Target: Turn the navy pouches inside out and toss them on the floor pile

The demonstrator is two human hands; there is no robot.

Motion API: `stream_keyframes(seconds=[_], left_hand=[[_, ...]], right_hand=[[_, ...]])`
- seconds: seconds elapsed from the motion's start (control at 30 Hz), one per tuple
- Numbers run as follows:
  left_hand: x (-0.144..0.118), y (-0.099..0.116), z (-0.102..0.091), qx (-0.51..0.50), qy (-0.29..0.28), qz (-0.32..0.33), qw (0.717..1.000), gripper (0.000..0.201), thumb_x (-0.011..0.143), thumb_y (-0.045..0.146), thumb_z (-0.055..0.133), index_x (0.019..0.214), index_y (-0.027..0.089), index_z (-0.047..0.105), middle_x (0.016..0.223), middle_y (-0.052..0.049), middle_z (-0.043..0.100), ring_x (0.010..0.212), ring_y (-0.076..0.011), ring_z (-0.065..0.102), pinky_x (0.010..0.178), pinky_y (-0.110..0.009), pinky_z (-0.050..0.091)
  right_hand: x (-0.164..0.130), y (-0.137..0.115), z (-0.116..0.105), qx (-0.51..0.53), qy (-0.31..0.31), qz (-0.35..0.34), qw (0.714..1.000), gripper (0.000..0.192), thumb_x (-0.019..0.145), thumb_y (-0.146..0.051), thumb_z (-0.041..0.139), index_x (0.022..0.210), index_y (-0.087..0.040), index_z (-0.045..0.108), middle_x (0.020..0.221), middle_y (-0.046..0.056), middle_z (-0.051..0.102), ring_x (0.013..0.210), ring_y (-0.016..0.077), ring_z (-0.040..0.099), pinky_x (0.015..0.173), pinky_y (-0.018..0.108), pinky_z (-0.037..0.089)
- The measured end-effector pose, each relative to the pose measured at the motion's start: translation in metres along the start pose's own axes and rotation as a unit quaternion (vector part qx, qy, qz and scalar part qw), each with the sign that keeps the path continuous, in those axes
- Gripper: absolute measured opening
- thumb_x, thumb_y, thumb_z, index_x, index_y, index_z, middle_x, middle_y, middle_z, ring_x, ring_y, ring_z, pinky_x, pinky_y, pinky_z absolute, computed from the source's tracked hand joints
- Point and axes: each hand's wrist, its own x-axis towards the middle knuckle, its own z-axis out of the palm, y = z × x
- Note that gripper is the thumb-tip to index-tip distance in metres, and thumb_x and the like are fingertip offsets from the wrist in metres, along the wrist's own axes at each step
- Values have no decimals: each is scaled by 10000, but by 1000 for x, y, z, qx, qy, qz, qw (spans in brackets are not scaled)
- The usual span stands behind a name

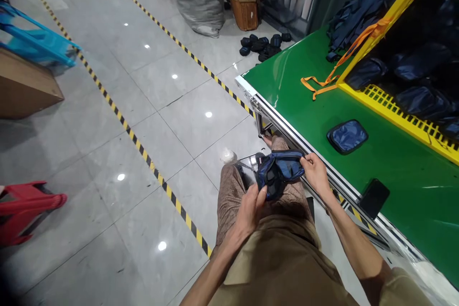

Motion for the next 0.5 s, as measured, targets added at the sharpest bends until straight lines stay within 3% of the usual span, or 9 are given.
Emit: stream_keyframes(seconds=[0.07, 0.13, 0.2, 0.27, 0.37, 0.43, 0.5], left_hand=[[1, -5, 5, 40, -18, 116, 992, 344, 1193, 350, 458, 1017, 246, 735, 1054, -94, 790, 1060, -272, 720, 1116, -458, 593], [5, -6, 10, 96, -39, 194, 975, 288, 1176, 281, 490, 1029, 242, 734, 1057, -94, 774, 1156, -292, 708, 1255, -571, 540], [8, -1, 10, 121, -51, 232, 964, 232, 1159, 253, 528, 1088, 226, 746, 1137, -123, 772, 1245, -317, 693, 1278, -624, 527], [7, 11, 4, 76, -61, 240, 966, 247, 1166, 265, 518, 1216, 205, 752, 1306, -170, 758, 1316, -328, 679, 1247, -593, 562], [-2, 32, -15, -104, -41, 144, 983, 317, 1187, 347, 506, 1381, 209, 713, 1370, -161, 761, 1279, -307, 710, 1168, -491, 613], [-11, 41, -29, -226, 42, 30, 973, 357, 1142, 407, 599, 1441, 222, 661, 1331, -123, 781, 1212, -292, 736, 1102, -434, 634], [-16, 43, -42, -283, 155, -52, 945, 466, 1083, 424, 649, 1504, 234, 591, 1363, -106, 776, 1226, -282, 738, 1079, -393, 636]], right_hand=[[5, 1, -5, -17, -32, -9, 999, 454, 949, -738, 613, 839, -299, 589, 649, -32, 563, 629, 223, 523, 631, 353, 420], [-2, -10, -5, -33, -68, -42, 996, 383, 978, -653, 637, 1053, -278, 662, 832, 15, 727, 738, 263, 660, 699, 376, 501], [-15, -30, -1, -29, -90, -77, 993, 489, 977, -609, 710, 1332, -280, 644, 1163, 85, 827, 981, 323, 778, 839, 426, 589], [-30, -54, 4, -9, -81, -90, 993, 529, 998, -619, 749, 1406, -303, 637, 1307, 110, 828, 1119, 356, 795, 930, 462, 620], [-47, -89, 15, 7, -21, -108, 994, 346, 1086, -631, 655, 1206, -317, 739, 1111, 107, 858, 988, 363, 806, 871, 470, 641], [-55, -109, 28, 2, -3, -193, 981, 299, 1127, -553, 597, 1182, -321, 776, 1034, 115, 856, 946, 366, 814, 844, 474, 650], [-59, -127, 48, -9, -18, -312, 950, 276, 1149, -434, 566, 1247, -321, 798, 1012, 121, 854, 936, 357, 827, 830, 468, 656]])
